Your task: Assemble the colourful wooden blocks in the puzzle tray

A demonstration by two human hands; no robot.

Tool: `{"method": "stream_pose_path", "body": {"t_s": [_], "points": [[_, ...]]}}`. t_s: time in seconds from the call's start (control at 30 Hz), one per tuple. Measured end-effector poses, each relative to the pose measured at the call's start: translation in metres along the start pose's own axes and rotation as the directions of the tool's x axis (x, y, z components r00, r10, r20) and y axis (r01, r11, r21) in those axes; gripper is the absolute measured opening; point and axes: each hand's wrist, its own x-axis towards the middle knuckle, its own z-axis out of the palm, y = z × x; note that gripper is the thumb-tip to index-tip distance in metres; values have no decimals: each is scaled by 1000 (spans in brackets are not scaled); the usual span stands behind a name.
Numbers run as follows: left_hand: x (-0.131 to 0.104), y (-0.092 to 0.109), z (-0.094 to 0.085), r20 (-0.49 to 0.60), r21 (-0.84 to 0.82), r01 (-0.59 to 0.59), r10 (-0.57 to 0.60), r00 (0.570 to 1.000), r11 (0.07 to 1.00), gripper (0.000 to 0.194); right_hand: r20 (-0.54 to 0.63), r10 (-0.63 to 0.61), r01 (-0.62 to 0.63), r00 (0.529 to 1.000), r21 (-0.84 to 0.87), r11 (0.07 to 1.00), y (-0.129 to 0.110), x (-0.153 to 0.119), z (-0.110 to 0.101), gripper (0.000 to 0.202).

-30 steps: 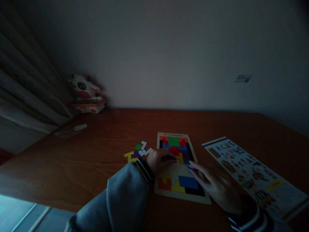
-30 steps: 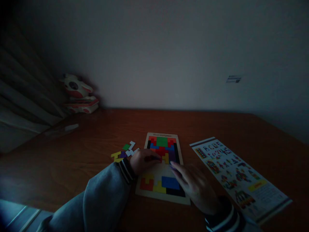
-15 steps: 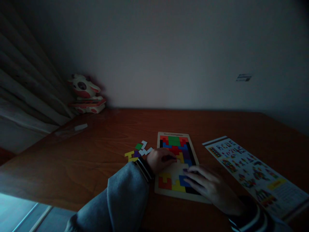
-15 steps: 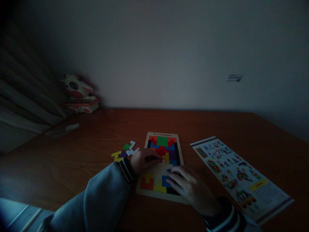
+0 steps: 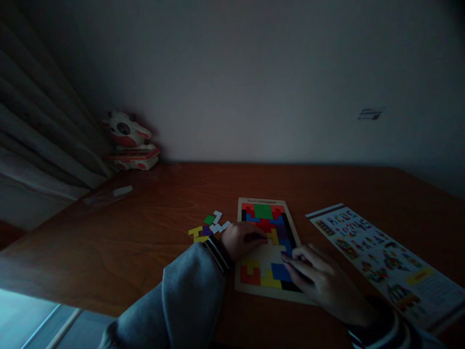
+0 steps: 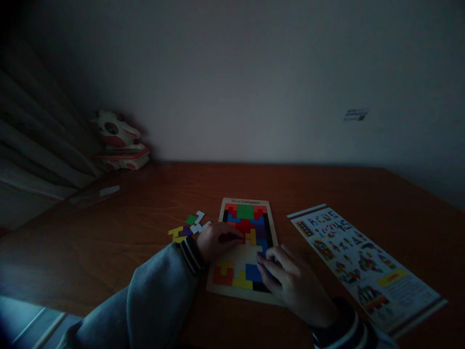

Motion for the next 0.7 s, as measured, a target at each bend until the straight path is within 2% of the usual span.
{"method": "stream_pose_path", "body": {"t_s": [0.23,0.37,0.47,0.57,0.7], "points": [[1,3,-4,-13,24,0,1,1000,1000,16,-19,151,-149,988,78,986,6,-3,2,18],[0,3,-4,-37,-45,43,-45,998,998,14,-42,240,-234,970,118,965,11,5,-3,19],[-1,3,-2,-94,-152,92,-107,990,984,17,31,235,-237,972,163,958,14,20,-4,20],[-1,4,-1,-99,-302,126,-163,982,945,24,67,206,-216,976,247,945,15,41,1,24],[-1,6,-1,-162,-362,62,-128,978,930,31,38,163,-165,986,366,916,14,66,13,17]]}}
